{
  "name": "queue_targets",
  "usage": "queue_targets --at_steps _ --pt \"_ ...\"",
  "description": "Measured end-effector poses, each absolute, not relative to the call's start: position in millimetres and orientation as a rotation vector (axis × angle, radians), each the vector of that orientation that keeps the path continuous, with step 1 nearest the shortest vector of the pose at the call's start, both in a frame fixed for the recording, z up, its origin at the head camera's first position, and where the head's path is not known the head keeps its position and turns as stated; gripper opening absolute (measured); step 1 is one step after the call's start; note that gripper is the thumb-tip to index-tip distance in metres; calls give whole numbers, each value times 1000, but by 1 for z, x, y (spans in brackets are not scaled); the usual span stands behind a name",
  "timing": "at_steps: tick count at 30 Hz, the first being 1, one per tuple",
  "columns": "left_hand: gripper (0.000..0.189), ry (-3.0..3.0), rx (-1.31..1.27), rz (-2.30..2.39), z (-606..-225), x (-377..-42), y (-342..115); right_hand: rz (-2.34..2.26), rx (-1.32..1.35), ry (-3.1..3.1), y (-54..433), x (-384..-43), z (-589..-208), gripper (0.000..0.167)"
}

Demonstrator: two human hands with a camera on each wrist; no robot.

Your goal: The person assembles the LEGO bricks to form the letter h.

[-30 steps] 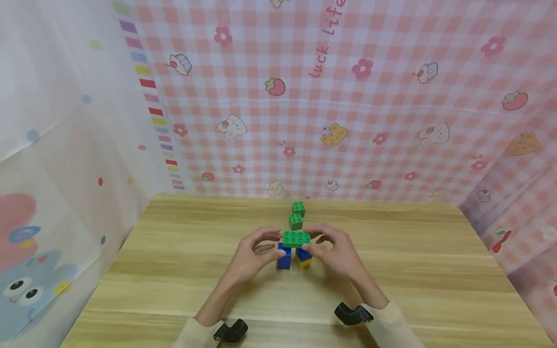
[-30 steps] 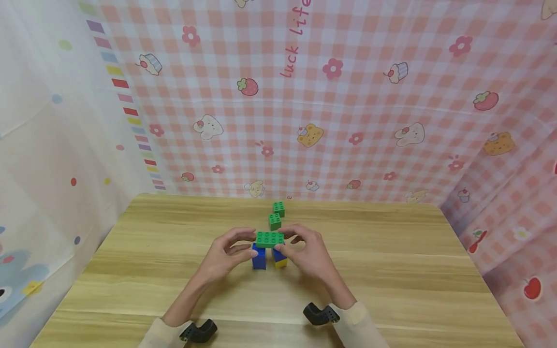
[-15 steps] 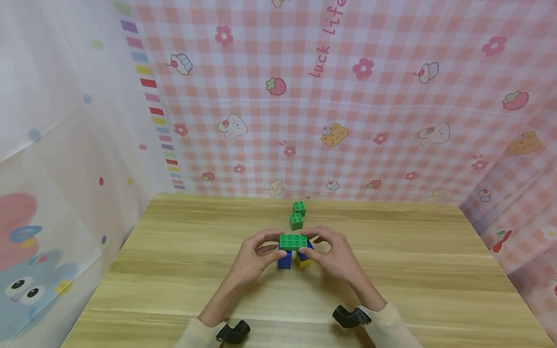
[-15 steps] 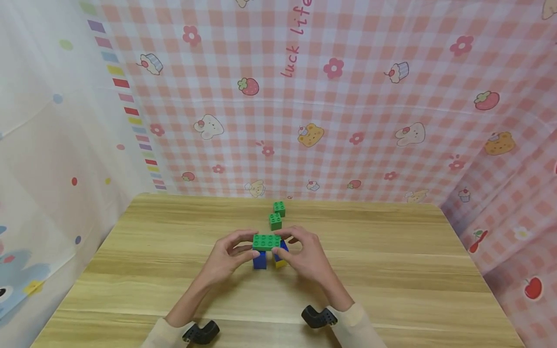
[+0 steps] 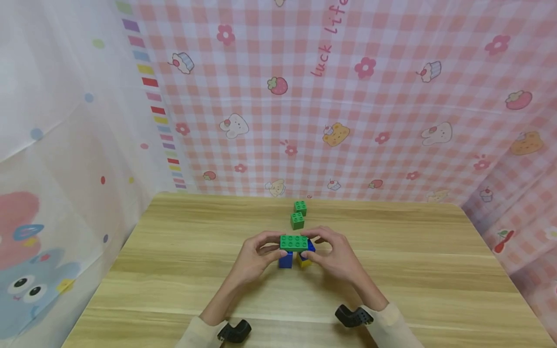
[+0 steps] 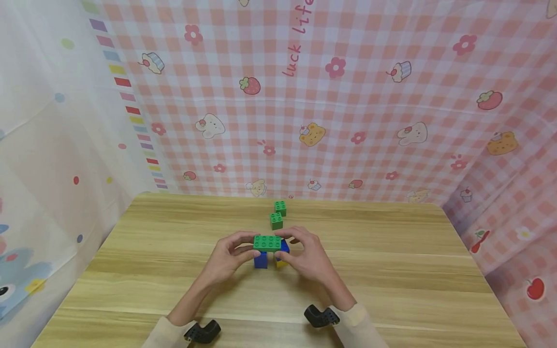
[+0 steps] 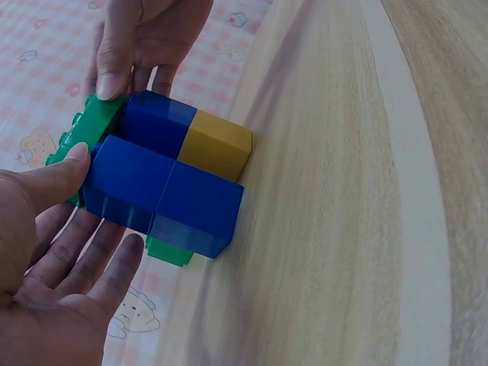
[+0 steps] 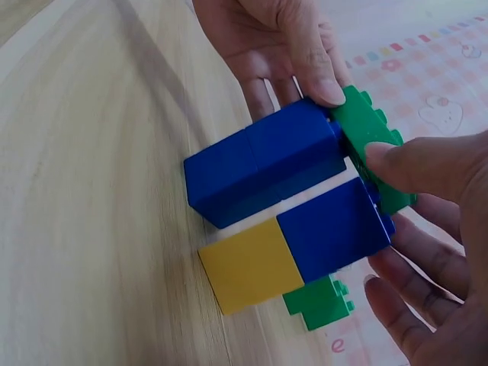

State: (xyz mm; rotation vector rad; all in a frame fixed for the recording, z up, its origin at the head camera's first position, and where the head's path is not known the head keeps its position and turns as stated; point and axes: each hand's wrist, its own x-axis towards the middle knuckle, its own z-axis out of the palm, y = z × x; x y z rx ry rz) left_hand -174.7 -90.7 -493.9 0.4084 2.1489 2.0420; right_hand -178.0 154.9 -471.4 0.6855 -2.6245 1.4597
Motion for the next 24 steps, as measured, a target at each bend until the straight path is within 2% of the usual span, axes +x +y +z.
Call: queue_targets --at_steps 8,24 --pt "40 2131 388 2044 -492 -174 -91 1492 675 -2696 162 -179 -475 48" --pt "40 2121 403 2026 -490 -176 -96 1546 606 -2677 162 -176 -480 36"
